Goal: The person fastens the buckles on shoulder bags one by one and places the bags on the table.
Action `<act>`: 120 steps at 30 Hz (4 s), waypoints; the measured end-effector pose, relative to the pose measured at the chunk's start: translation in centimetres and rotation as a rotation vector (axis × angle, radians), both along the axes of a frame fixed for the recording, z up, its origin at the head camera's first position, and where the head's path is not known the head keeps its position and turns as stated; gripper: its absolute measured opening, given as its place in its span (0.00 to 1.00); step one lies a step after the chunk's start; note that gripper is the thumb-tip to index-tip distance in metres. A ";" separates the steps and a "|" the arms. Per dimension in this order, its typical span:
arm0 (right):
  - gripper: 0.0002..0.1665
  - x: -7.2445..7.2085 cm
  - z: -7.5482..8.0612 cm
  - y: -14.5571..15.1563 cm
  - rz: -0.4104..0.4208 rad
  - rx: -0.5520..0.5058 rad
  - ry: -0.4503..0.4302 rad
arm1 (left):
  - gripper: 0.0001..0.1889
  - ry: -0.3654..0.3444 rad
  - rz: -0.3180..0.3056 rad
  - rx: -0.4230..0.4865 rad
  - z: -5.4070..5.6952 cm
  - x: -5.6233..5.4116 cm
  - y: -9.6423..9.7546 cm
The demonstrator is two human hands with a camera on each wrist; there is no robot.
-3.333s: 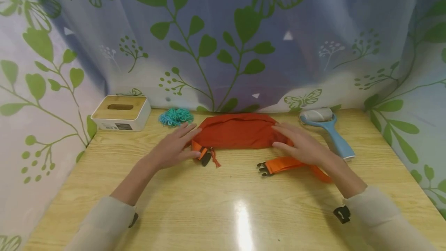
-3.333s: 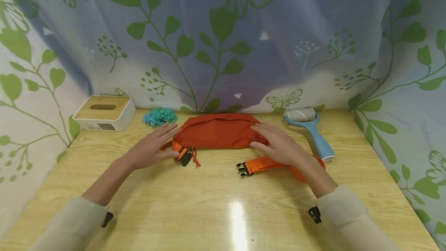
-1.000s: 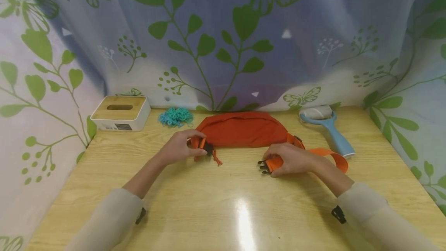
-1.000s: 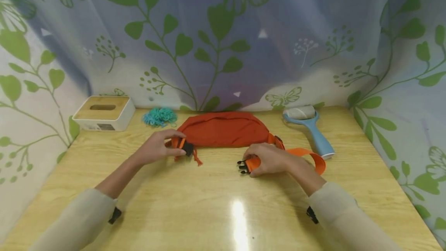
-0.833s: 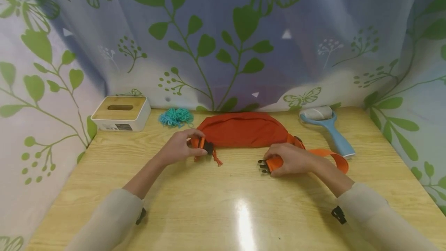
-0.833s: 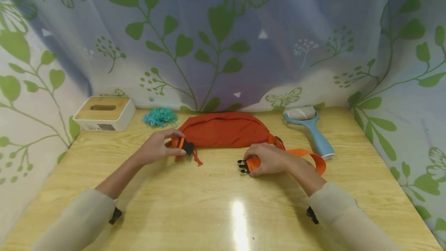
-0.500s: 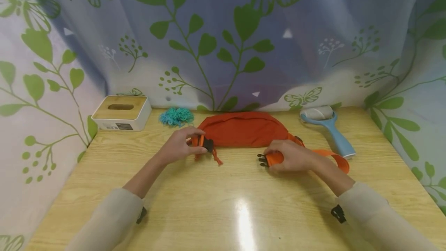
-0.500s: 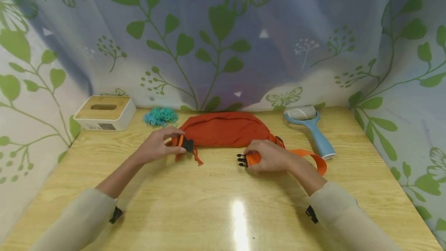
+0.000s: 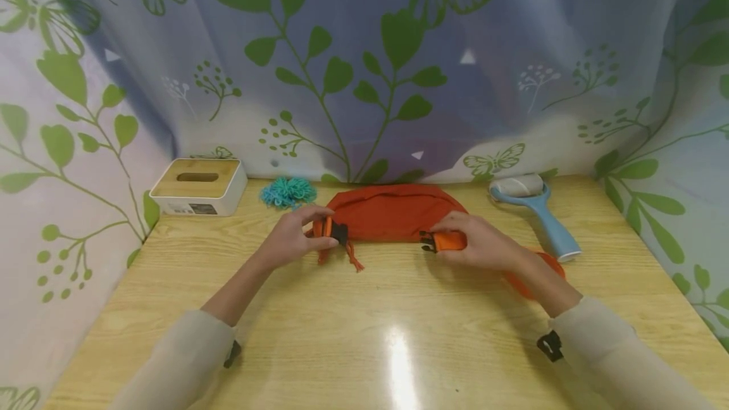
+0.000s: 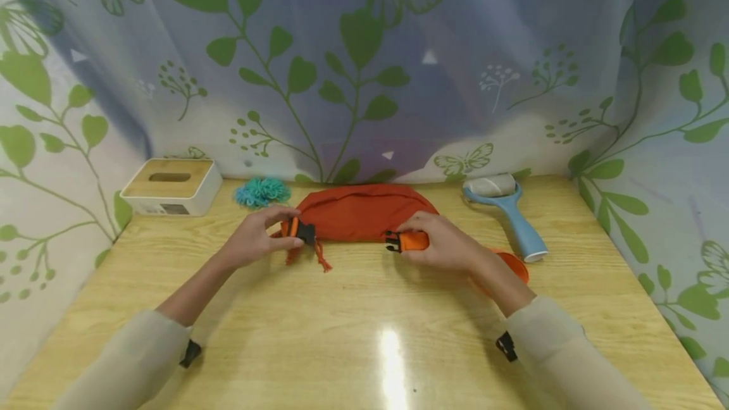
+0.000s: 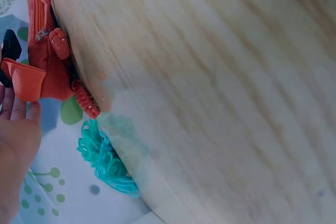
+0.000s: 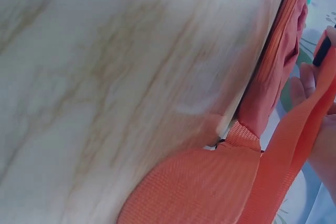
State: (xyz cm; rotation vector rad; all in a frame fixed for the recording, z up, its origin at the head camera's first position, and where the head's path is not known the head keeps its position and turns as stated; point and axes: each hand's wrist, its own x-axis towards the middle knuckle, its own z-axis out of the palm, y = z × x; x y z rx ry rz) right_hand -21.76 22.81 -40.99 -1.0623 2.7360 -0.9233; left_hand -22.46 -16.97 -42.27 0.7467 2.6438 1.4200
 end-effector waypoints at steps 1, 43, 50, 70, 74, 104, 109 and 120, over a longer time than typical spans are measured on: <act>0.25 0.0 0.0 0.0 -0.006 -0.011 0.000 | 0.29 0.013 -0.004 -0.001 0.0 0.0 0.0; 0.26 -0.5 1.4 -2.6 -0.025 -0.106 0.106 | 0.18 0.099 0.034 0.050 -0.2 -0.3 1.6; 0.25 -0.6 1.1 -3.2 -0.032 -0.081 0.088 | 0.19 0.068 0.045 0.073 -0.3 0.1 1.6; 0.27 -0.9 0.8 -4.5 -0.033 -0.005 0.033 | 0.19 0.088 0.041 0.077 -0.3 0.0 1.8; 0.27 -1.0 0.8 -4.9 -0.028 -0.001 0.026 | 0.20 0.075 0.043 0.092 -0.2 0.1 1.8; 0.28 -1.5 0.5 -7.1 0.001 -0.004 -0.003 | 0.18 -0.036 0.047 0.182 2.7 2.0 3.5; 0.29 -1.6 0.6 -7.3 -0.001 -0.002 -0.007 | 0.18 -0.047 0.057 0.183 2.8 2.1 3.5; 0.28 -1.8 0.8 -7.8 -0.003 -0.014 0.015 | 0.17 -0.055 0.057 0.202 3.1 2.2 3.7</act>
